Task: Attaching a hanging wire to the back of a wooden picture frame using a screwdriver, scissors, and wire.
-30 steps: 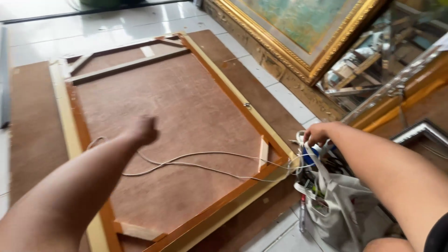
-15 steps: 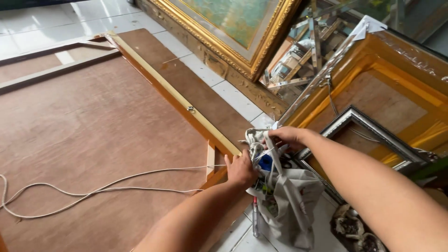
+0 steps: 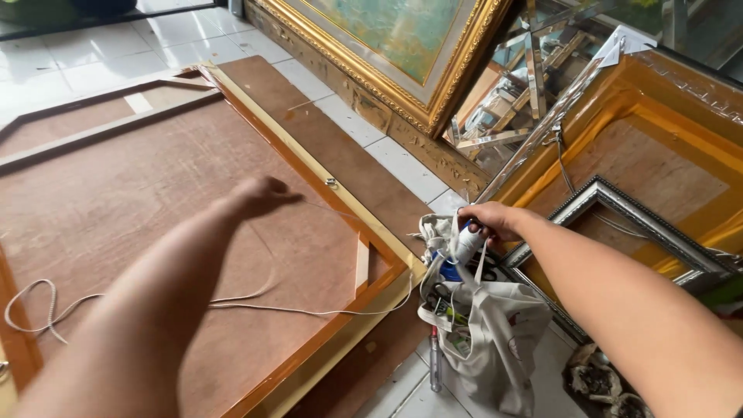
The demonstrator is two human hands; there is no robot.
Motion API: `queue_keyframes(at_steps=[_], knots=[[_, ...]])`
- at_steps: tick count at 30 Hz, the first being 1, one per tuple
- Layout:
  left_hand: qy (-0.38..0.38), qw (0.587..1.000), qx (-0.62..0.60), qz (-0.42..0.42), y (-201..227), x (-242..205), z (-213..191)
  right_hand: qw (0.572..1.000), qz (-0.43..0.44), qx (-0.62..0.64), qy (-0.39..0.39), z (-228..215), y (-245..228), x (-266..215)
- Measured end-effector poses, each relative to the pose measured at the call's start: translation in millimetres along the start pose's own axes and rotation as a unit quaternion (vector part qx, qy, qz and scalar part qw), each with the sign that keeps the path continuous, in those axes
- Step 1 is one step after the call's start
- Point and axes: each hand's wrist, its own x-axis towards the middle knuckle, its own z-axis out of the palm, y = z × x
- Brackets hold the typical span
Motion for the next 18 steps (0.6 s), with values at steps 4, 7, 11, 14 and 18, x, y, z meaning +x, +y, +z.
queue_keyframes(at_steps=[4,7,11,14,18], knots=[[0.105,0.992,0.042,-0.056,-106,-4,-56,0.997,-0.028,-0.069,0.0,34,-41,-48],[0.169,0.975,0.125,-0.077,-150,-38,-78,0.994,-0.038,-0.101,-0.021,45,-45,-23],[0.207,0.962,0.139,-0.113,-95,-83,-108,0.977,-0.06,-0.205,-0.005,61,-64,-19],[0.298,0.947,0.112,-0.042,-81,-61,-106,0.962,-0.075,-0.26,-0.037,86,-55,-20],[0.441,0.894,0.08,0.005,-75,-27,-107,0.944,-0.021,-0.303,-0.13,112,-25,-22]])
